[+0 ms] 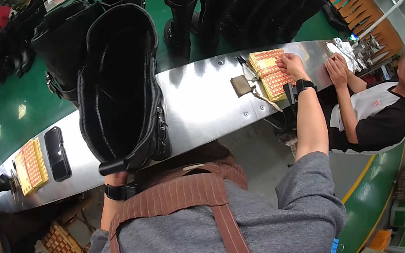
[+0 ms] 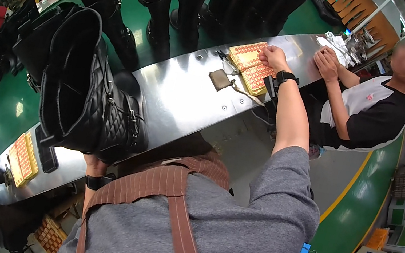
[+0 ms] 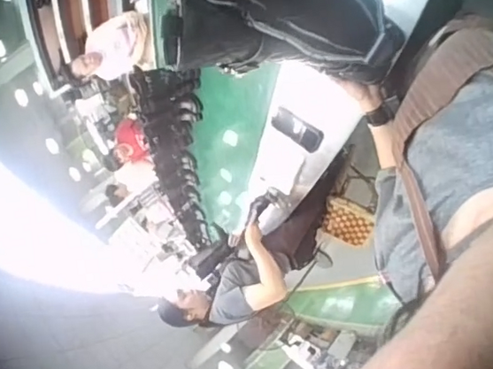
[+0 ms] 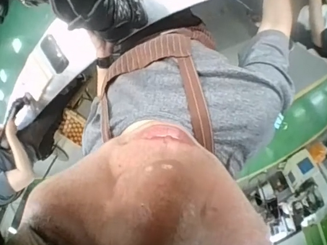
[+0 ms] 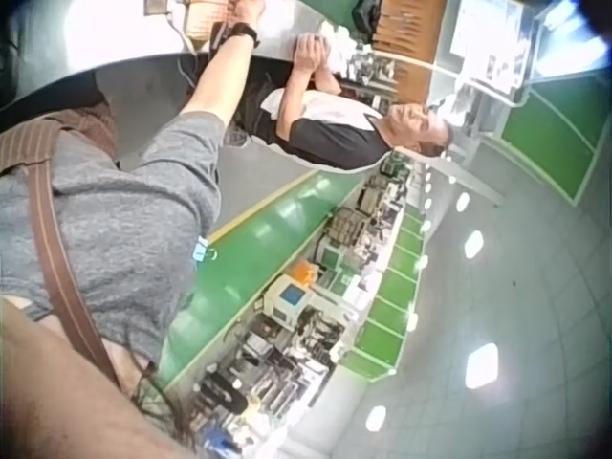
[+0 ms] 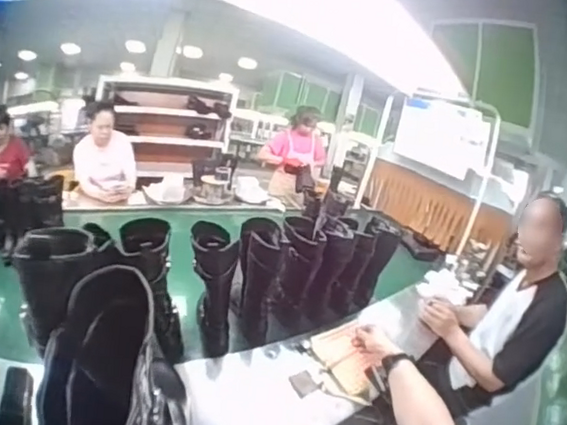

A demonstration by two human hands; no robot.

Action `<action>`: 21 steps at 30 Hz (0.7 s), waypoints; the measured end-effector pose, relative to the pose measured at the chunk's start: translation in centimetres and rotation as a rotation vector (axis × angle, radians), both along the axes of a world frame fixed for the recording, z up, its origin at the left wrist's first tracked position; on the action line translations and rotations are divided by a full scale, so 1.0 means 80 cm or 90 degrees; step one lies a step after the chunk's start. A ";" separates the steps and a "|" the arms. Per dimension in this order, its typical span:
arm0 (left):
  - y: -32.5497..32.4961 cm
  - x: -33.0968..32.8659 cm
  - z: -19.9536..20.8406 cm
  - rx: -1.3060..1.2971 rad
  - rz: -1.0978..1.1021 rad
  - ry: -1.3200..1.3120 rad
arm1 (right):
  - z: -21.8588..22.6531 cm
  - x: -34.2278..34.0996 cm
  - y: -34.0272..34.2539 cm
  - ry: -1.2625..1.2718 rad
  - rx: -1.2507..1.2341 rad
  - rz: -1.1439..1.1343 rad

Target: Inspecting and checking the quality of black tall boots on a production line, including checking zippers and applying stickers.

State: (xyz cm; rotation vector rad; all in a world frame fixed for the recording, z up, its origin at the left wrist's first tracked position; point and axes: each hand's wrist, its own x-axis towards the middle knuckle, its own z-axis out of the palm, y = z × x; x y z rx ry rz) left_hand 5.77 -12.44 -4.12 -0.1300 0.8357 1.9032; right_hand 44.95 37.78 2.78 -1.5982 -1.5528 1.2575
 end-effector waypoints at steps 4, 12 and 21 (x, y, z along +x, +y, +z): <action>-0.019 -0.009 -0.027 0.072 -0.090 0.155 | -0.003 -0.003 0.002 -0.185 0.119 0.062; -0.048 -0.061 -0.113 0.097 -0.083 0.010 | 0.002 -0.024 0.001 -0.523 0.416 0.145; -0.043 -0.059 -0.122 0.104 -0.090 0.003 | 0.037 -0.020 0.023 -0.303 0.173 0.194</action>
